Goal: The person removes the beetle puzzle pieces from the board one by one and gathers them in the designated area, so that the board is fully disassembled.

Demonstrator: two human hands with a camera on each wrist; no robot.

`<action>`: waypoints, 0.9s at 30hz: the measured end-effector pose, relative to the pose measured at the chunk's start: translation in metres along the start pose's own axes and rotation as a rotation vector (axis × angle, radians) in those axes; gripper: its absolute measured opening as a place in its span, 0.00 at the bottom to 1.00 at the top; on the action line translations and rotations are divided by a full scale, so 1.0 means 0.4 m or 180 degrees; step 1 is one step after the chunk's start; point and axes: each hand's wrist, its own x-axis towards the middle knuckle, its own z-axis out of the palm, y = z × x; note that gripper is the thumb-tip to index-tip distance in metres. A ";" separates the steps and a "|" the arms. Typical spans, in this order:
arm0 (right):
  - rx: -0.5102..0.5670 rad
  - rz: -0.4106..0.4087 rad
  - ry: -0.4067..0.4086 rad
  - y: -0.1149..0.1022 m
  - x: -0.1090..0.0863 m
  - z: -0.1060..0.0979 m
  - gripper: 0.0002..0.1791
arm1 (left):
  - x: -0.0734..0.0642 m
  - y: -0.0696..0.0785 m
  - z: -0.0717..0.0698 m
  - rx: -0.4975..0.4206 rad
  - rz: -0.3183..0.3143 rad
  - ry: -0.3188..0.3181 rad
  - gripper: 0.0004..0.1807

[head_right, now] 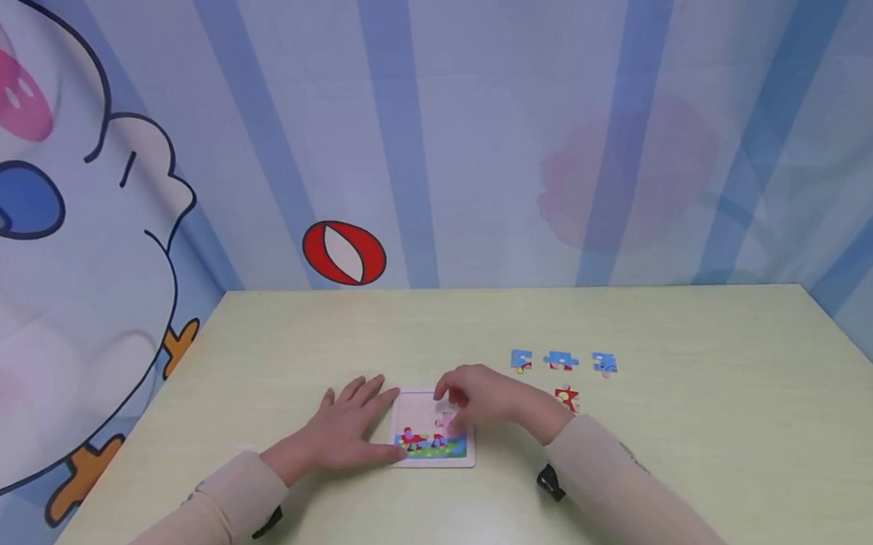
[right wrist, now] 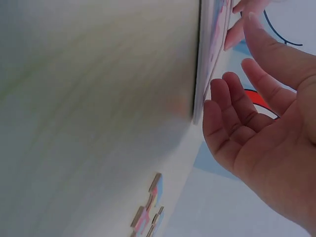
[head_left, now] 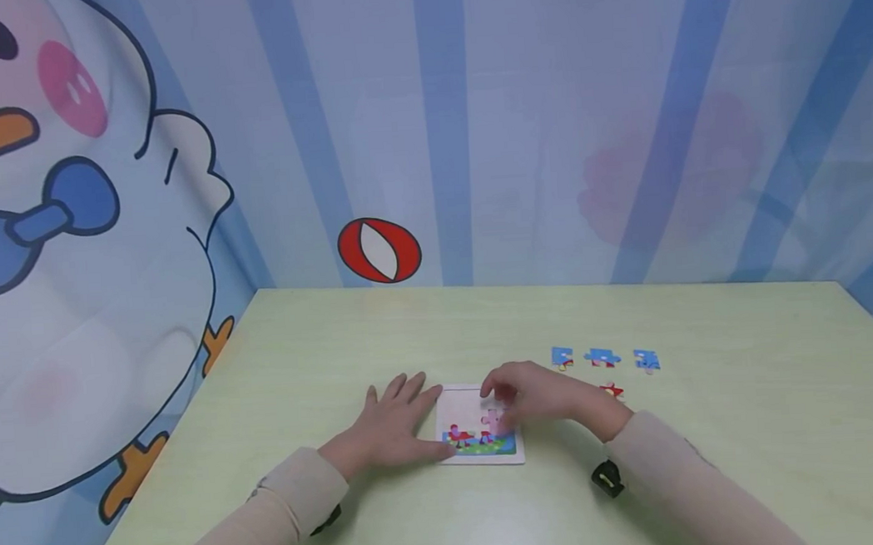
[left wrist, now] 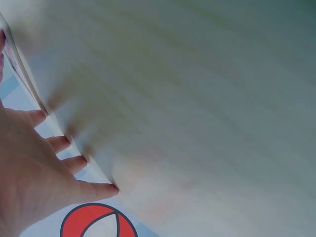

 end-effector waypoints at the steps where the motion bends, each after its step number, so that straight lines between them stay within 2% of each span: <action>1: -0.0033 0.0048 -0.0005 -0.001 0.002 0.003 0.19 | 0.000 0.000 0.000 -0.0001 0.0001 0.0004 0.50; 7: -0.0221 0.0264 -0.0033 -0.003 0.012 0.017 0.17 | 0.000 0.003 -0.002 -0.0017 0.0012 0.0023 0.50; 13: -0.0255 0.0325 -0.0073 -0.007 0.018 0.022 0.14 | -0.001 0.005 -0.004 -0.0018 0.0001 0.0021 0.49; 27: -0.0311 0.0254 -0.0105 -0.010 0.019 0.025 0.14 | -0.001 0.003 -0.003 -0.0030 0.0013 0.0020 0.50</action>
